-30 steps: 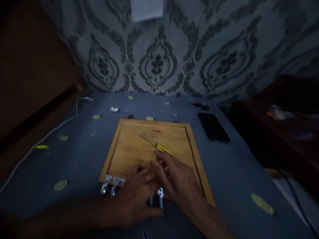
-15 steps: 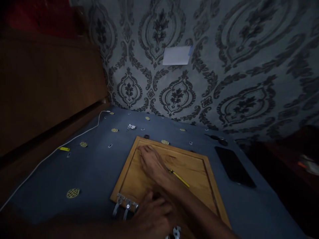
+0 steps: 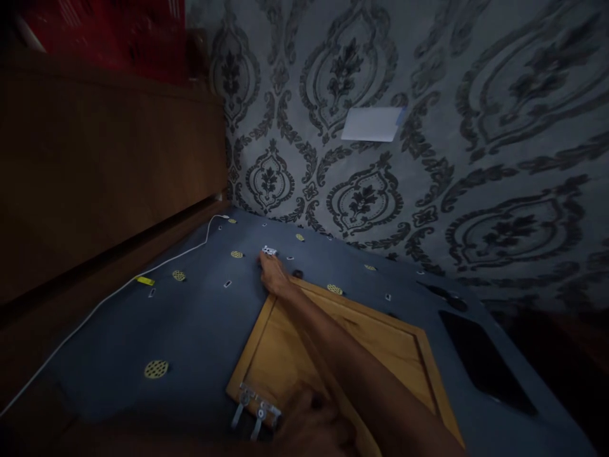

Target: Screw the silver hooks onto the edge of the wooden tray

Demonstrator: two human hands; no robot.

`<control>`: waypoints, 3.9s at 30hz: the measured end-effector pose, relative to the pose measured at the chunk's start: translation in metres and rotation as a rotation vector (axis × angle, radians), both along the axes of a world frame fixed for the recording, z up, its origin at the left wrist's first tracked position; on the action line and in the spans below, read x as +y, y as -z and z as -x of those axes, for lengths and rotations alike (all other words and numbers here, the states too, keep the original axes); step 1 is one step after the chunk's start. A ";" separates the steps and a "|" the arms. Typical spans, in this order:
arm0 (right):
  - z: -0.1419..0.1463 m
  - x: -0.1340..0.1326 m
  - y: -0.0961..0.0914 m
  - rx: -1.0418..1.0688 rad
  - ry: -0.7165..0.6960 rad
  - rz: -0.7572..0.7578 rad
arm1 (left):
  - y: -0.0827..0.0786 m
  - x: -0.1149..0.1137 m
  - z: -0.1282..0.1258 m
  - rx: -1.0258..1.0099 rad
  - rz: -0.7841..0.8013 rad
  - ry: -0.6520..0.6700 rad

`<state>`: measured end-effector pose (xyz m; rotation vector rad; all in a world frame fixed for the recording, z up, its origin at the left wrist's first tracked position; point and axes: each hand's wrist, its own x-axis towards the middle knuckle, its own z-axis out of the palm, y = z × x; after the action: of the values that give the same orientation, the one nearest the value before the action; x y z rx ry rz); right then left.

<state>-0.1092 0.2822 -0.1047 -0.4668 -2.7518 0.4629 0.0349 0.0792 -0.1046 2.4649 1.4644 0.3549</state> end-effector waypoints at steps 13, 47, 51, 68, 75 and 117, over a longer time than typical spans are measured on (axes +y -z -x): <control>0.002 0.016 0.013 0.080 0.098 0.253 | -0.003 -0.001 -0.007 -0.032 0.074 -0.039; -0.229 -0.111 -0.087 0.582 0.398 0.629 | -0.061 -0.038 0.022 -0.091 0.205 -0.030; -0.295 -0.165 -0.066 0.628 0.605 0.630 | -0.064 -0.038 0.020 -0.058 0.214 -0.045; -0.323 -0.210 -0.018 0.413 0.533 0.354 | -0.060 -0.036 0.019 -0.049 0.208 -0.051; -0.323 -0.209 -0.016 0.380 0.483 0.287 | -0.062 -0.036 0.017 -0.018 0.227 -0.053; -0.326 -0.206 -0.044 0.066 0.257 -0.032 | -0.067 -0.033 0.017 -0.009 0.298 -0.061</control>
<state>0.2170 0.0765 -0.0607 -0.7695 -2.5836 0.3625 0.0184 0.0465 -0.0378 2.1852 1.4720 0.1451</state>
